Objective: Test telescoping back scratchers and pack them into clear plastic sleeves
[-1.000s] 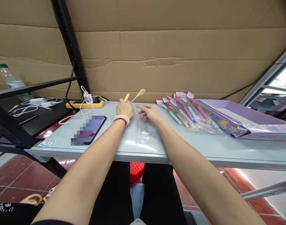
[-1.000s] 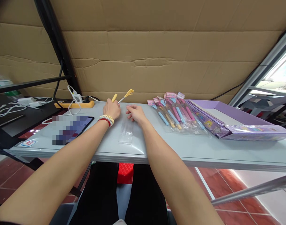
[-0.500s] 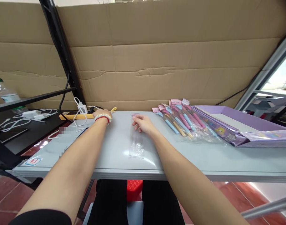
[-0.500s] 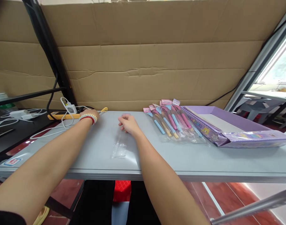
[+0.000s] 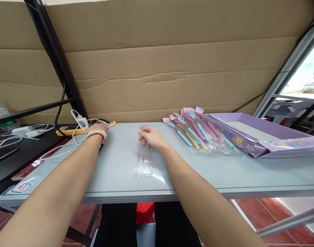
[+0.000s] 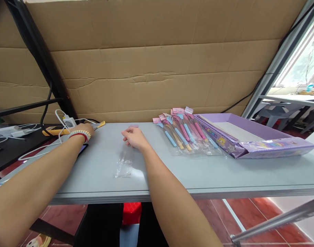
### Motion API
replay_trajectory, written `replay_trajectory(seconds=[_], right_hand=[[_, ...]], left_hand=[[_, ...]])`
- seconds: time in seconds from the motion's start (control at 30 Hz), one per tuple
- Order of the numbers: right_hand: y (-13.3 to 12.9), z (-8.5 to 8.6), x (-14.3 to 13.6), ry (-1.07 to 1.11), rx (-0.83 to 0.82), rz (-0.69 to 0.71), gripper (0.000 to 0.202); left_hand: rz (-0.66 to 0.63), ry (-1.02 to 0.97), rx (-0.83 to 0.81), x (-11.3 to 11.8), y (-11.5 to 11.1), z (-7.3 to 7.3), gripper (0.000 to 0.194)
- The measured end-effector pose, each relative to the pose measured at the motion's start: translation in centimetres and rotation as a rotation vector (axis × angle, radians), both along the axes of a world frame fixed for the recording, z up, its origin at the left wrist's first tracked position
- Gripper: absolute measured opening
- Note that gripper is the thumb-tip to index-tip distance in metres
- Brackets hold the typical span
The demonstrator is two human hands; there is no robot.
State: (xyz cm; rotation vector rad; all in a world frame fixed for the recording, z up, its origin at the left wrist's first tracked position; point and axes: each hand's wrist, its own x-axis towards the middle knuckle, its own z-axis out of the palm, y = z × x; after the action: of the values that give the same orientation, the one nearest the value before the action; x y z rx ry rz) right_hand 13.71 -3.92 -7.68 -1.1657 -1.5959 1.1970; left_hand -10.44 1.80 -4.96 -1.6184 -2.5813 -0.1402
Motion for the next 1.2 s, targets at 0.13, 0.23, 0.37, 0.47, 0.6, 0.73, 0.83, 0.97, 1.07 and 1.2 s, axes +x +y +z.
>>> replay_trajectory(seconds=[0.13,0.23,0.37,0.47,0.6,0.73,0.83,0.97,1.07,1.2], right_hand=[[0.1,0.0,0.0,-0.028,-0.004,0.002,0.019],[0.1,0.0,0.0,-0.057,-0.012,0.0,0.019],[-0.1,0.1,0.0,-0.091,-0.012,0.0,0.018],[-0.1,0.0,0.0,-0.102,-0.006,0.006,0.019],[-0.1,-0.1,0.1,-0.109,-0.009,0.013,0.02],[0.0,-0.2,0.2,-0.115,-0.001,0.017,0.021],[0.0,-0.2,0.2,-0.117,0.0,0.017,0.022],[0.0,0.0,0.3,-0.101,0.055,-0.022,0.021],[0.2,0.1,0.5,-0.098,0.158,-0.139,0.02],[0.6,0.0,1.3,-0.28,0.246,-0.327,0.017]], left_hand=[[-0.059,0.066,0.001,0.3,0.1,0.0,0.041],[-0.091,0.102,-0.036,1.0,0.2,-0.1,0.044],[-0.131,0.133,-0.035,1.2,0.5,-0.6,0.047],[-0.163,0.123,-0.017,1.1,0.5,-0.9,0.046],[-0.137,0.086,0.038,1.3,0.1,-0.8,0.046],[-0.089,0.069,0.002,1.4,-0.3,-0.3,0.041],[-0.102,0.038,-0.014,0.9,-0.4,-0.2,0.037],[-0.125,0.064,0.005,0.3,-0.4,-0.3,0.038],[-0.12,0.102,0.019,0.9,-0.7,-0.2,0.04],[-0.172,0.105,0.082,3.6,-1.5,0.6,0.041]])
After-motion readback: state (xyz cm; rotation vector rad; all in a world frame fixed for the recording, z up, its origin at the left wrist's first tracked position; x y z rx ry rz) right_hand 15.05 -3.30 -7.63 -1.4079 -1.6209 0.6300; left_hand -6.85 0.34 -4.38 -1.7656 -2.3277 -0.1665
